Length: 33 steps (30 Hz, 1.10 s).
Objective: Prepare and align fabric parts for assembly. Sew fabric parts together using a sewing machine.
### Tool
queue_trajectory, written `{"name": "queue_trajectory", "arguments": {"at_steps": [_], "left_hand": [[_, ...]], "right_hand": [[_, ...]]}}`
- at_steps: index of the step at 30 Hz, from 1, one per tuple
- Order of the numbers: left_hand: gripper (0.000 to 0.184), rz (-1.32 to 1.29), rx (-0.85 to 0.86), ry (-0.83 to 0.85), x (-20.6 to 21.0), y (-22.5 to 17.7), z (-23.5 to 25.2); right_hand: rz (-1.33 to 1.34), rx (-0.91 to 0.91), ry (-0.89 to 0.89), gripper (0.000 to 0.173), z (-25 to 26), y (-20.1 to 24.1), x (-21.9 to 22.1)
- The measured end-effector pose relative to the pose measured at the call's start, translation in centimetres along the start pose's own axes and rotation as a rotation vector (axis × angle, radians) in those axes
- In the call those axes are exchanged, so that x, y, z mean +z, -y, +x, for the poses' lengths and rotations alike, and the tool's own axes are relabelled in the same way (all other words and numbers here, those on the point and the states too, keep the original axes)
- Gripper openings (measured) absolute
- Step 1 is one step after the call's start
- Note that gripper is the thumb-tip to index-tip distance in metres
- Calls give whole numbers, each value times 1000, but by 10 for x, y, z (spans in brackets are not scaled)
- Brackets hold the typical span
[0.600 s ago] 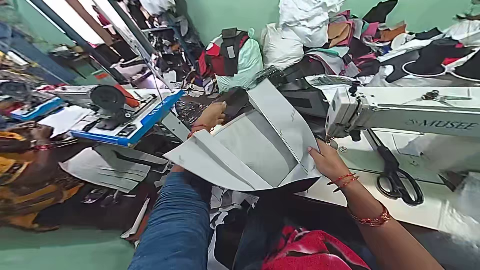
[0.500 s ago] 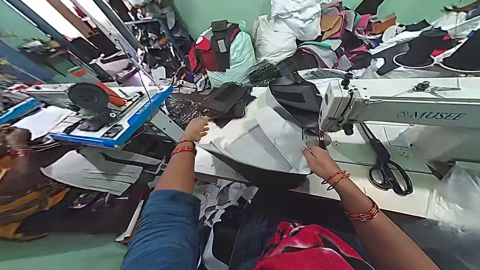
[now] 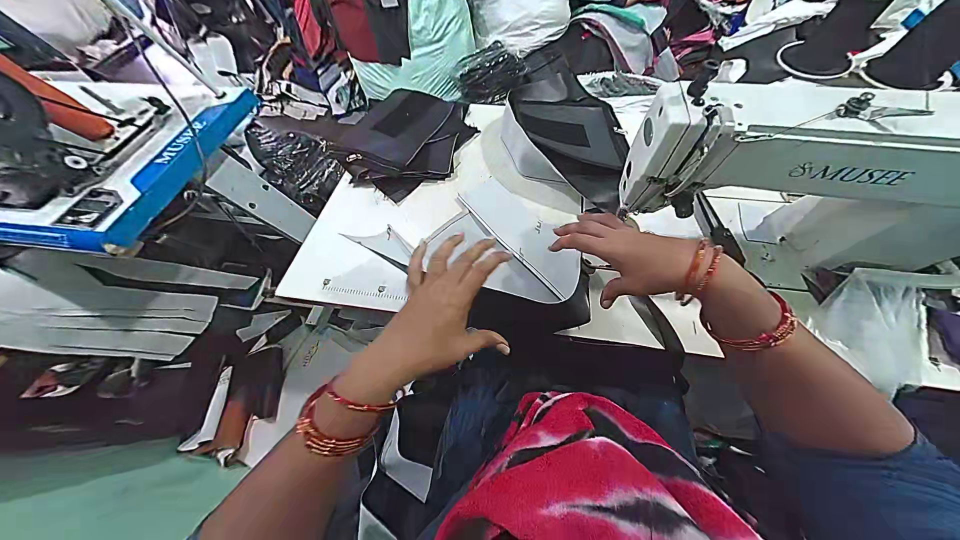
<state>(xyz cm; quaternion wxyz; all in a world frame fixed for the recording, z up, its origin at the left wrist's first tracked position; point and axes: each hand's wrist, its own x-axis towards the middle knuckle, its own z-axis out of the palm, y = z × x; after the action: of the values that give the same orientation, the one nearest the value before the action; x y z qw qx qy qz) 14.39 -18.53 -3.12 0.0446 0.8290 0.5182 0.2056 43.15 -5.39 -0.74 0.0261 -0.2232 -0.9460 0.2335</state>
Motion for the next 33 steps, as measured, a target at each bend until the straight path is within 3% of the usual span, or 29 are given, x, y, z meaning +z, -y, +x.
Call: {"name": "queue_trajectory", "arguments": {"at_steps": [5, 10, 13, 17, 22, 26, 30, 33], "left_hand": [[89, 55, 34, 32, 38, -18, 5], [26, 85, 79, 68, 36, -8, -4], [12, 120, 91, 8, 19, 3, -7], [9, 150, 73, -48, 3, 15, -10], [10, 159, 107, -68, -2, 27, -11], [11, 261, 169, -164, 3, 38, -17], [9, 400, 102, -302, 32, 47, -32], [9, 401, 93, -350, 51, 53, -42]], "right_hand": [[-75, -196, -3, 88, 10, -11, 36], [-109, -308, -37, 57, 10, -8, 56], [-142, -377, -117, 50, 15, -2, 53], [-198, -396, -199, 39, 26, 6, 39], [-233, -396, -295, 13, 36, 15, 40], [-363, -421, -469, 8, 40, 21, 54], [-524, -438, -728, 16, 45, 7, 101], [-536, -448, -748, 13, 49, -2, 112]]}}
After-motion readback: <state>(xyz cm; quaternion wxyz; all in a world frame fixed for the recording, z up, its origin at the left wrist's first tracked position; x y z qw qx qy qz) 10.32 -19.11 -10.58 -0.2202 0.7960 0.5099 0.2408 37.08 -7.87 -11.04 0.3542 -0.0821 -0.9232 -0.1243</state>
